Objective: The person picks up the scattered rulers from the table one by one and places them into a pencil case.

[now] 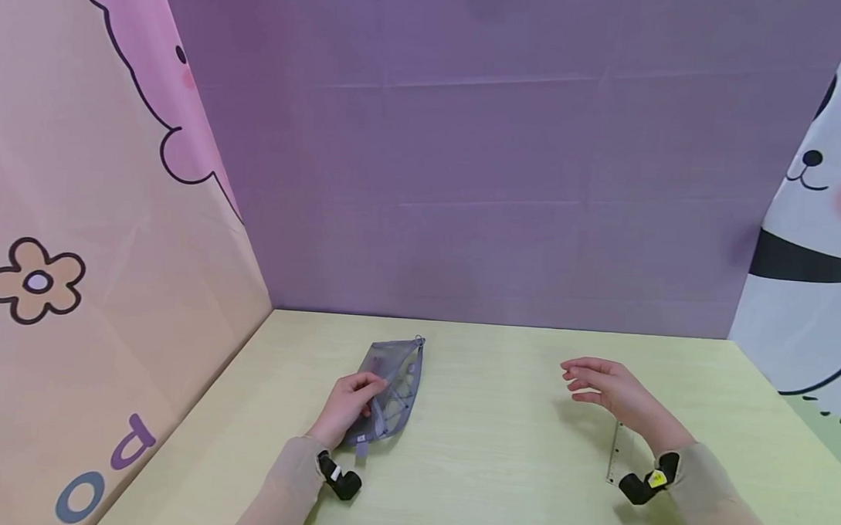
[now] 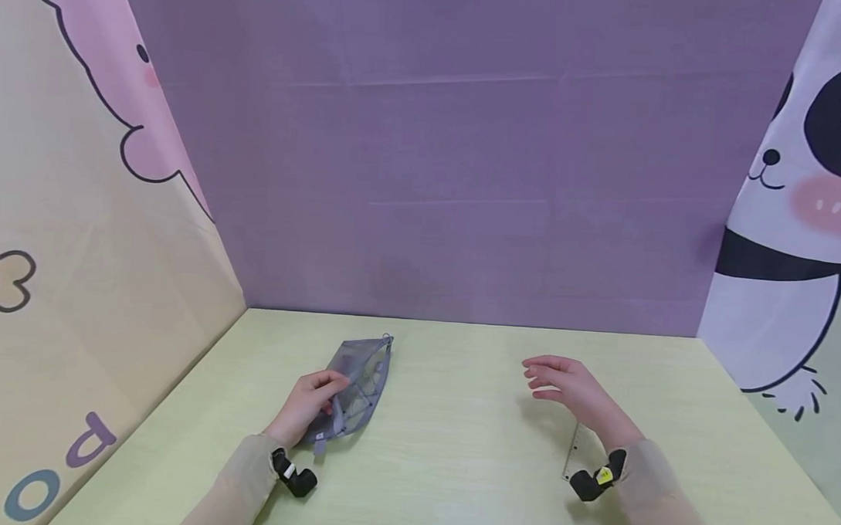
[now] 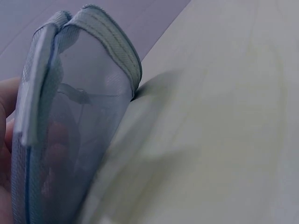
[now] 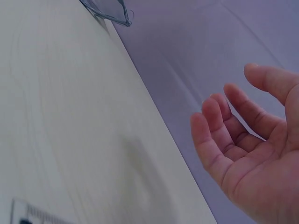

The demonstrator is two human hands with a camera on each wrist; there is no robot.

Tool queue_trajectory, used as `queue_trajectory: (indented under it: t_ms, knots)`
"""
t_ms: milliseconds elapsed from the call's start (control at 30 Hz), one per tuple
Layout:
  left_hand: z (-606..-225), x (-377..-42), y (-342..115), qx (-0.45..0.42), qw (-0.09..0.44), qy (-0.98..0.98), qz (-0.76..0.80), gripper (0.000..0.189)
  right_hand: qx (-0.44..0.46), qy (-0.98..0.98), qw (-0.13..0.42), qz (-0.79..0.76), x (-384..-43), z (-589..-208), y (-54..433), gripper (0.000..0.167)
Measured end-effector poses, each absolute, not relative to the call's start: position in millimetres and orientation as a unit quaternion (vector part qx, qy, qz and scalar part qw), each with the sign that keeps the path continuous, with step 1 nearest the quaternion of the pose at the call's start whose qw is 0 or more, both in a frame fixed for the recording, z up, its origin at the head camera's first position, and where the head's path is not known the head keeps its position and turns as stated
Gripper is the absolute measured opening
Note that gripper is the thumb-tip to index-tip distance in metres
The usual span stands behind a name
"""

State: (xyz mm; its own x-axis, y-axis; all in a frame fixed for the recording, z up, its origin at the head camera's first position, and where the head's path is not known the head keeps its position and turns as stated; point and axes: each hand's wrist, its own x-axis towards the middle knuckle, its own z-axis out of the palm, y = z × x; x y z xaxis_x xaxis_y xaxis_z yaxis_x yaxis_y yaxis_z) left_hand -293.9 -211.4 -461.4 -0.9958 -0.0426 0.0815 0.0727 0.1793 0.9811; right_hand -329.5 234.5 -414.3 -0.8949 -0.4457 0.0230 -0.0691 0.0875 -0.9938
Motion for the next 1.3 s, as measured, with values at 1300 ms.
queue_trajectory:
  t_ms: [1300]
  knots:
    - [-461,-295,-212,-0.009,0.044,-0.769,-0.638,0.016,-0.107,0.727,0.056,-0.675,-313,-445,319,0.021]
